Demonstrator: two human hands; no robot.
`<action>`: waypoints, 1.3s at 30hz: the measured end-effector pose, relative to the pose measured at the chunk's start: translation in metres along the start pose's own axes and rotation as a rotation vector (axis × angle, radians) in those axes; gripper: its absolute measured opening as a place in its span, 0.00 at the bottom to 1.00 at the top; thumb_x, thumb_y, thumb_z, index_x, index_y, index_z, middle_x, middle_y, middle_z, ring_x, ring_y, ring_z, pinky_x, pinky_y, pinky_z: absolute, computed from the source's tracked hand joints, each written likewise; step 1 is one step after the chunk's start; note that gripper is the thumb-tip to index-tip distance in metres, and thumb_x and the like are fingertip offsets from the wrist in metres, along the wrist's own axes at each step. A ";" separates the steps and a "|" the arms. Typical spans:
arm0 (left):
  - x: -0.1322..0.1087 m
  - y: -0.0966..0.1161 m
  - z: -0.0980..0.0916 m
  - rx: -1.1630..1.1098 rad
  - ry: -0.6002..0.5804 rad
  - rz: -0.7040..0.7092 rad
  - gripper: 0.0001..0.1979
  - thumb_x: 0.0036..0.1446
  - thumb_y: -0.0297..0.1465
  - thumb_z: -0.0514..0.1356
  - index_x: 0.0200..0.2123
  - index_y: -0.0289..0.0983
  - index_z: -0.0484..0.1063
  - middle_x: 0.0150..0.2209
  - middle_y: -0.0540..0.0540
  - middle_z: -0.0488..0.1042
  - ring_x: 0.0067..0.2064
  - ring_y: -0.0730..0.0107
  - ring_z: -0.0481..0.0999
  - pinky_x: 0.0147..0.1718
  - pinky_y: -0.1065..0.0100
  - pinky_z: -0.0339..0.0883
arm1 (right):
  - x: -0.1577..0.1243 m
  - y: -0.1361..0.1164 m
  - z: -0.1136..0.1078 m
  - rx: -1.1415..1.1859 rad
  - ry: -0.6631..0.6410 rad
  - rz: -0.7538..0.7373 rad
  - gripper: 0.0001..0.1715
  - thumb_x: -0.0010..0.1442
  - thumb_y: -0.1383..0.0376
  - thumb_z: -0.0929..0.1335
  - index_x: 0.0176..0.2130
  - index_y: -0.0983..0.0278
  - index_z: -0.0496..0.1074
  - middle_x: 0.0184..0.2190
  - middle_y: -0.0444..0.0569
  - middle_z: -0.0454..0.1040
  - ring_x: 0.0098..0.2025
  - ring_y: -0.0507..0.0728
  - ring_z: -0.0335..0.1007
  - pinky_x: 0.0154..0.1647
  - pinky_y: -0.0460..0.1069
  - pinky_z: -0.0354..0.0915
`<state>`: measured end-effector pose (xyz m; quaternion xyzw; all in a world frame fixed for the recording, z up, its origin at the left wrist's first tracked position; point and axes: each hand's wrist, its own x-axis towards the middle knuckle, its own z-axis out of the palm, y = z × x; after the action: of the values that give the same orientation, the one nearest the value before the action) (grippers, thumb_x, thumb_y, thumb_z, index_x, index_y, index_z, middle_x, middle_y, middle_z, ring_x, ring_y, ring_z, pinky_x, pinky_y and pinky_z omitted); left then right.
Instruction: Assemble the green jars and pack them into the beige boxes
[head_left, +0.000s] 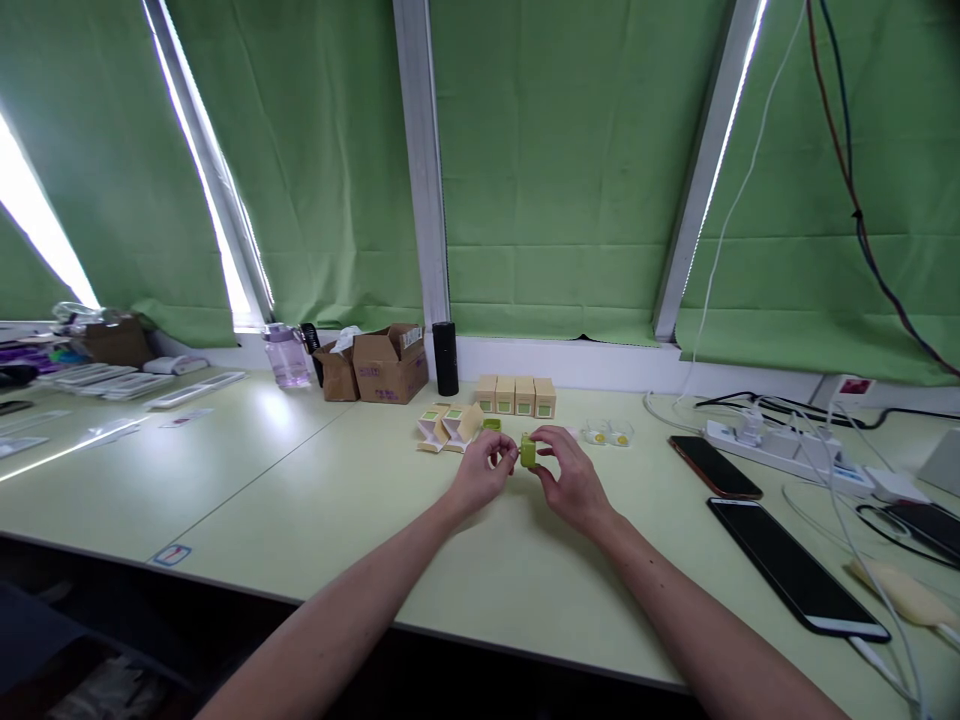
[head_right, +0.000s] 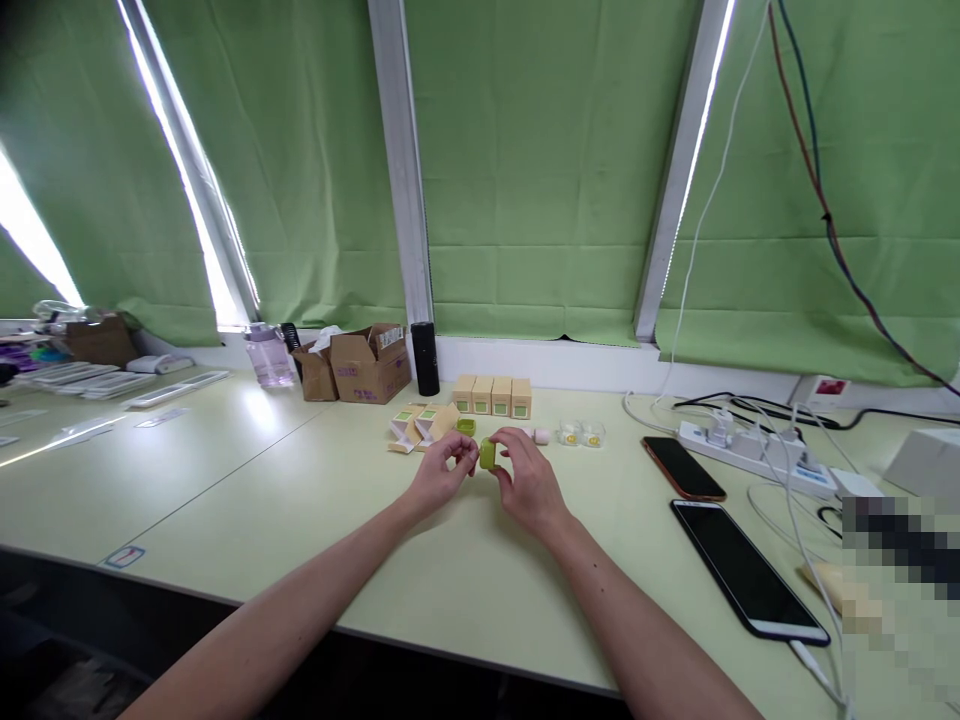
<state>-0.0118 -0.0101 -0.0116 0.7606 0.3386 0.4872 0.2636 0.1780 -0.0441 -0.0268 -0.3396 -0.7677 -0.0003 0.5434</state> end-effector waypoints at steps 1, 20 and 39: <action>0.000 0.001 0.000 0.001 -0.001 0.000 0.06 0.61 0.34 0.60 0.33 0.38 0.70 0.28 0.50 0.71 0.31 0.70 0.72 0.33 0.67 0.66 | 0.000 0.000 0.000 -0.001 -0.001 0.002 0.23 0.65 0.71 0.66 0.58 0.56 0.66 0.54 0.54 0.72 0.55 0.63 0.72 0.48 0.61 0.82; 0.000 0.002 -0.003 -0.001 0.002 -0.035 0.07 0.62 0.34 0.60 0.34 0.37 0.71 0.26 0.50 0.72 0.29 0.70 0.72 0.33 0.67 0.65 | 0.000 0.001 -0.001 0.021 0.009 0.015 0.23 0.65 0.72 0.66 0.57 0.57 0.67 0.54 0.55 0.71 0.55 0.63 0.72 0.47 0.61 0.82; 0.003 -0.006 -0.009 -0.023 0.112 -0.065 0.08 0.63 0.36 0.61 0.39 0.38 0.76 0.31 0.47 0.76 0.36 0.65 0.77 0.35 0.66 0.66 | 0.002 -0.002 -0.005 -0.009 0.026 0.055 0.25 0.64 0.71 0.66 0.58 0.56 0.66 0.55 0.55 0.71 0.57 0.64 0.71 0.49 0.63 0.81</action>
<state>-0.0206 -0.0034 -0.0108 0.7177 0.3717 0.5240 0.2687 0.1805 -0.0465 -0.0219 -0.3630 -0.7509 0.0067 0.5517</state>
